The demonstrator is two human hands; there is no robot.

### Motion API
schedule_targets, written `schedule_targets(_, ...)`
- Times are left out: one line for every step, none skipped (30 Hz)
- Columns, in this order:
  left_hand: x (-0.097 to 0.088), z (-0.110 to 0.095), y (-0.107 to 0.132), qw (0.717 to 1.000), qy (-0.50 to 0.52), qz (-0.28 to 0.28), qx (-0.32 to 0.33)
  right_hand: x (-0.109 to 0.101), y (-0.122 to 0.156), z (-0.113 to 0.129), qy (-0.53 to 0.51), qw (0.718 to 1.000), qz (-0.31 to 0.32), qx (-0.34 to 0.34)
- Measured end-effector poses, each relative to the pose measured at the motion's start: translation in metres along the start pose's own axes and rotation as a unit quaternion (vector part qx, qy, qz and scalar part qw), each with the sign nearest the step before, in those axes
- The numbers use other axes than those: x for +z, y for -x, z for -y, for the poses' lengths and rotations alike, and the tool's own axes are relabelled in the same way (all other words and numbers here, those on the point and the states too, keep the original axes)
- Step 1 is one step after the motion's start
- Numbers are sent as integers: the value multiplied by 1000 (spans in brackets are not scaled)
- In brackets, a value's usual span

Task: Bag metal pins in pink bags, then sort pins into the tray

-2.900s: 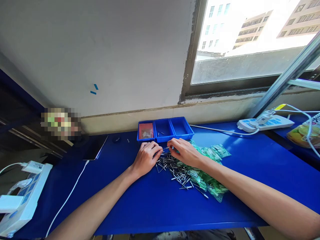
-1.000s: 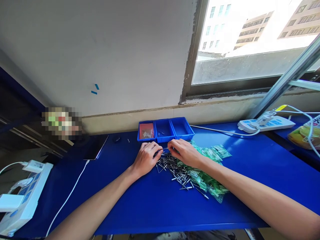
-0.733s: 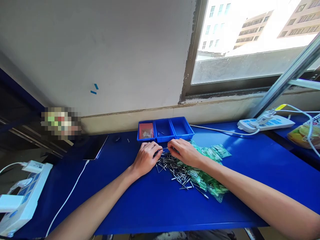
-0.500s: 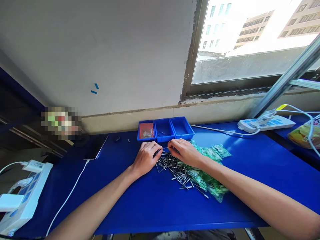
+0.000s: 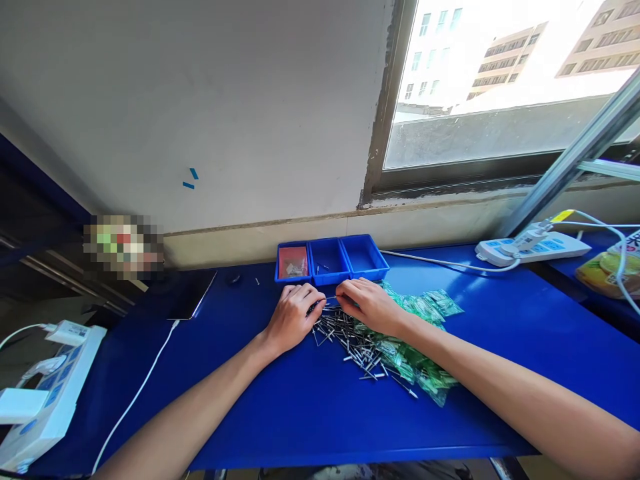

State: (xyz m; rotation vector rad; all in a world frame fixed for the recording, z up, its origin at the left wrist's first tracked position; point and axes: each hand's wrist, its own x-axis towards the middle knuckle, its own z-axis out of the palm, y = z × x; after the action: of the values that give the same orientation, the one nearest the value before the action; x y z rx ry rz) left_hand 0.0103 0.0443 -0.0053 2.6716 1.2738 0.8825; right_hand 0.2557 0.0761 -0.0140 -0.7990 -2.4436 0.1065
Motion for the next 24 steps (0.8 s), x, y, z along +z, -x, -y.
schedule_targets(0, 0, 0, 1000, 0, 0, 0, 0, 0, 0, 1, 1000, 1, -1)
schedule_targets(0, 0, 0, 1000, -1, 0, 1, 0, 0, 0, 3, 1000, 2, -1)
schedule_targets(0, 0, 0, 1000, -1, 0, 1, 0, 0, 0, 4, 1000, 3, -1)
schedule_targets(0, 0, 0, 1000, -1, -1, 1, 0, 0, 0, 5, 1000, 3, -1)
schedule_targets(0, 0, 0, 1000, -1, -1, 2, -1, -1, 0, 6, 1000, 3, -1)
schedule_targets(0, 0, 0, 1000, -1, -1, 3, -1, -1, 0, 7, 1000, 2, -1)
schedule_targets(0, 0, 0, 1000, 0, -1, 4, -1, -1, 0, 8, 1000, 2, -1)
schedule_targets(0, 1, 0, 1000, 0, -2, 4, 0, 0, 0, 7, 1000, 2, -2)
schedule_targets(1, 1, 0, 1000, 0, -2, 3, 0, 0, 0, 7, 1000, 1, -4)
schedule_targets(1, 1, 0, 1000, -1, -2, 3, 0, 0, 0, 5, 1000, 1, -5)
schedule_targets(1, 1, 0, 1000, -1, -1, 2, 0, 0, 0, 4, 1000, 1, -6)
schedule_targets(1, 1, 0, 1000, -2, -1, 2, 0, 0, 0, 3, 1000, 1, -7)
schedule_targets(1, 1, 0, 1000, -3, -1, 3, 0, 0, 0, 3, 1000, 0, -7)
schedule_targets(1, 1, 0, 1000, -3, 0, 3, 0, 0, 0, 3, 1000, 0, -6)
schedule_targets(1, 1, 0, 1000, -2, 0, 4, 0, -1, 0, 4, 1000, -1, -6)
schedule_targets(1, 1, 0, 1000, -2, -1, 4, 0, -1, 0, 5, 1000, -2, -5)
schedule_targets(1, 1, 0, 1000, -2, -1, 4, 0, -1, 0, 6, 1000, -3, -5)
schedule_targets(1, 1, 0, 1000, -1, -2, 5, 0, -1, 0, 8, 1000, -3, -5)
schedule_targets(1, 1, 0, 1000, -1, -2, 5, 0, -1, 0, 9, 1000, -3, -5)
schedule_targets(1, 1, 0, 1000, -1, -2, 5, 0, -1, 0, 10, 1000, -4, -6)
schedule_targets(1, 1, 0, 1000, -1, -2, 6, 0, -1, 0, 10, 1000, -4, -7)
schedule_targets(1, 1, 0, 1000, -1, -3, 5, 0, -1, 0, 11, 1000, -5, -7)
schedule_targets(1, 1, 0, 1000, -1, -4, 5, 0, -1, 0, 12, 1000, -6, -8)
schedule_targets(1, 1, 0, 1000, -1, -5, 6, 0, -1, 0, 14, 1000, -6, -8)
